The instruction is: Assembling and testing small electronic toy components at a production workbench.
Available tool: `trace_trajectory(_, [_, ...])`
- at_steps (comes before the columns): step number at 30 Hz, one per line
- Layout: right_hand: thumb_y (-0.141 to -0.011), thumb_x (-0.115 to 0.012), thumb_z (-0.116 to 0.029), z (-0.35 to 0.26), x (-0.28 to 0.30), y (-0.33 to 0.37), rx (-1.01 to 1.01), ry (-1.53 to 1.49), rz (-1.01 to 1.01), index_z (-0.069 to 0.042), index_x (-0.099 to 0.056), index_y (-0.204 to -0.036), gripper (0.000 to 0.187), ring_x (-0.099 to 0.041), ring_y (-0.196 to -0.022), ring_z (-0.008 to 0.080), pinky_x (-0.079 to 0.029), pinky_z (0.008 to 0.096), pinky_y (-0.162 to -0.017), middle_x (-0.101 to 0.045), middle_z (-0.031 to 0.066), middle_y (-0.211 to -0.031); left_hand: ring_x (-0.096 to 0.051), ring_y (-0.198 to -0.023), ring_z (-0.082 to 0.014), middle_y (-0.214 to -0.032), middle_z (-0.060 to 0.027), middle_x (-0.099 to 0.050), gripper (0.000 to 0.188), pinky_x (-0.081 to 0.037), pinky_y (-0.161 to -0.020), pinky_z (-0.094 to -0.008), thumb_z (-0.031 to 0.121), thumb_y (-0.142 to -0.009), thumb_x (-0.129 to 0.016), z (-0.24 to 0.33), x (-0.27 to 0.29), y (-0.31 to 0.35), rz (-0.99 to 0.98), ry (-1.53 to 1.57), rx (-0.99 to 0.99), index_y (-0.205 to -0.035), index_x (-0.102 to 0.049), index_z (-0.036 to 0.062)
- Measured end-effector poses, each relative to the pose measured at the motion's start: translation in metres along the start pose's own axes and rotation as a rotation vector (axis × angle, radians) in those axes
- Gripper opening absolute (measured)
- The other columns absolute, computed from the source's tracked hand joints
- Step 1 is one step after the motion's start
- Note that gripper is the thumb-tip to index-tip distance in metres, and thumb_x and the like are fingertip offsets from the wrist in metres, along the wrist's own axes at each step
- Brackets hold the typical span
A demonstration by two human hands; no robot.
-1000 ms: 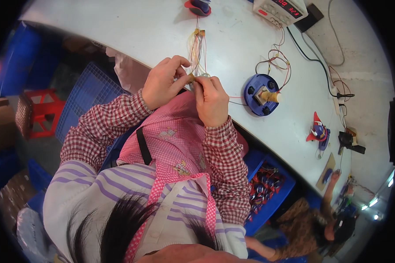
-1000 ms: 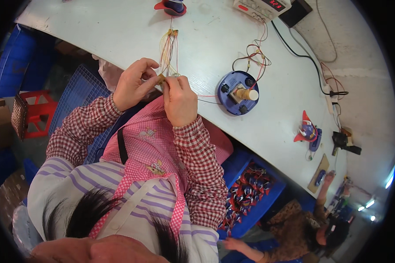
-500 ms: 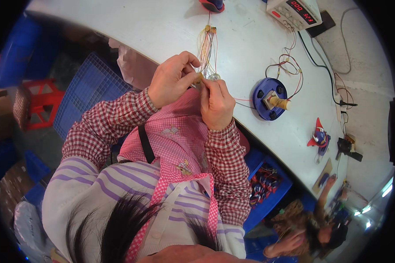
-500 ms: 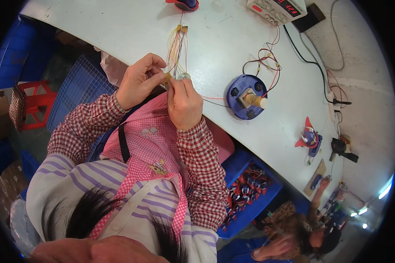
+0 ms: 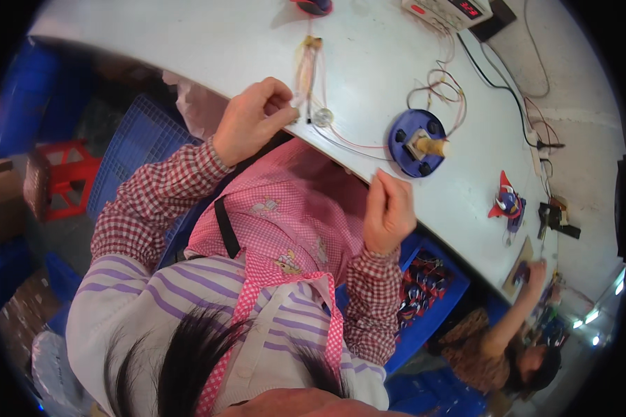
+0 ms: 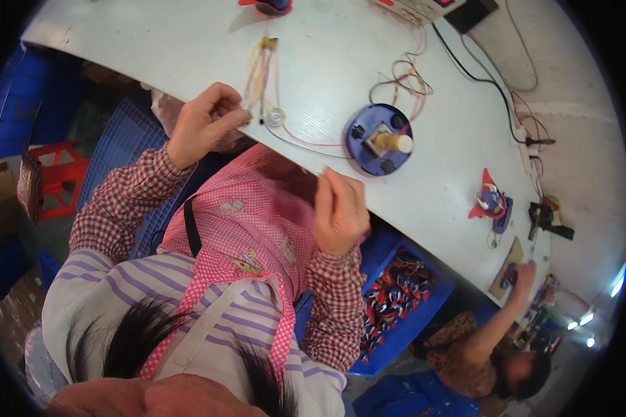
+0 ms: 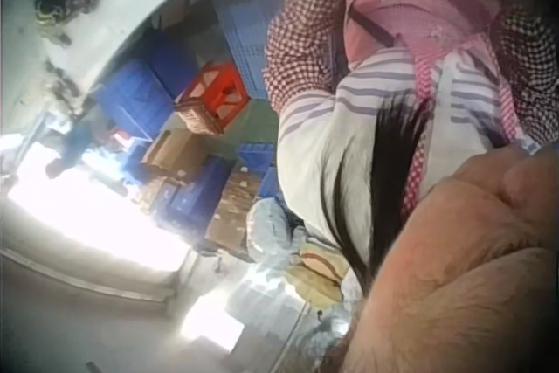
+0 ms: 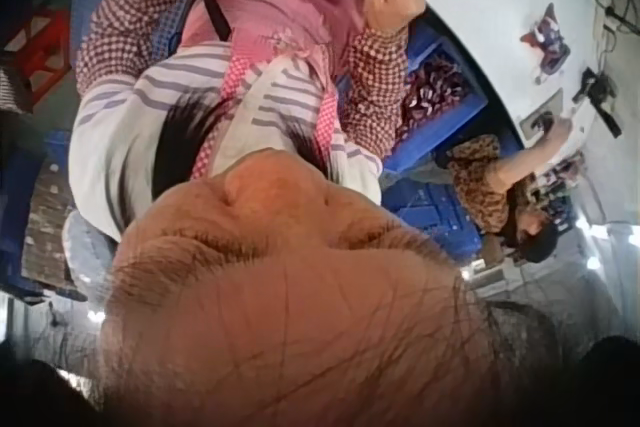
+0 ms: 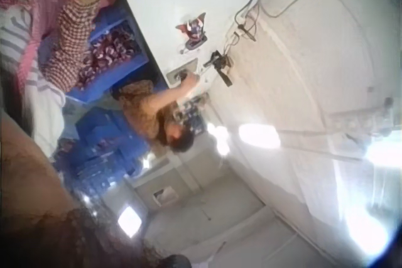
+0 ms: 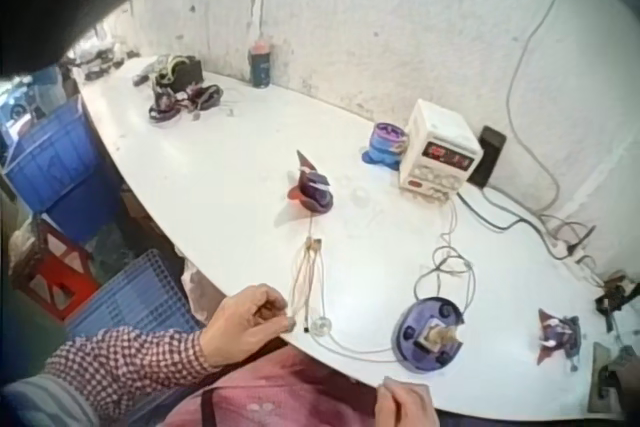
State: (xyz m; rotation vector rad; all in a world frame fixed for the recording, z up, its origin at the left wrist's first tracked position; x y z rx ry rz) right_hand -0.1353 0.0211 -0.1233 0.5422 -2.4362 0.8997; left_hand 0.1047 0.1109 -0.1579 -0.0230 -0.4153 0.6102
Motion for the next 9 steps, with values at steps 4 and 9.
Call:
trace_trajectory(4, [-0.081,-0.07,0.001,0.038,0.065,0.0,-0.178,0.027,0.177,0.004,-0.057,-0.118,0.039,-0.053,-0.067,0.0122,-0.046,0.0249,-0.06,-0.061,0.0118,-0.101,-0.053,-0.102,-0.0234,-0.112,-0.0129,-0.054,0.05,-0.045,-0.084,-0.0323,0.021,-0.073,-0.08,0.048,-0.01,0.007,0.035,-0.314,-0.481,-0.114,-0.056,0.0034])
trace_trajectory(9, [-0.077,-0.076,-0.003,0.049,0.062,-0.044,-0.14,-0.053,-0.029,0.003,-0.04,-0.137,0.07,-0.051,-0.064,0.0108,-0.046,0.0235,-0.058,-0.054,0.0157,-0.12,-0.035,-0.133,-0.0312,-0.144,-0.0185,-0.037,0.095,-0.029,-0.109,-0.0409,0.05,-0.073,-0.075,0.091,-0.113,-0.024,-0.346,-0.407,-0.719,-0.145,-0.03,0.0064])
Point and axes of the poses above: each hand's wrist, its own y-axis away from the middle knuckle, its own x-axis out of the back of the hand, z = x × y, the point moved 6 cm from there along -y, towards the middle knuckle
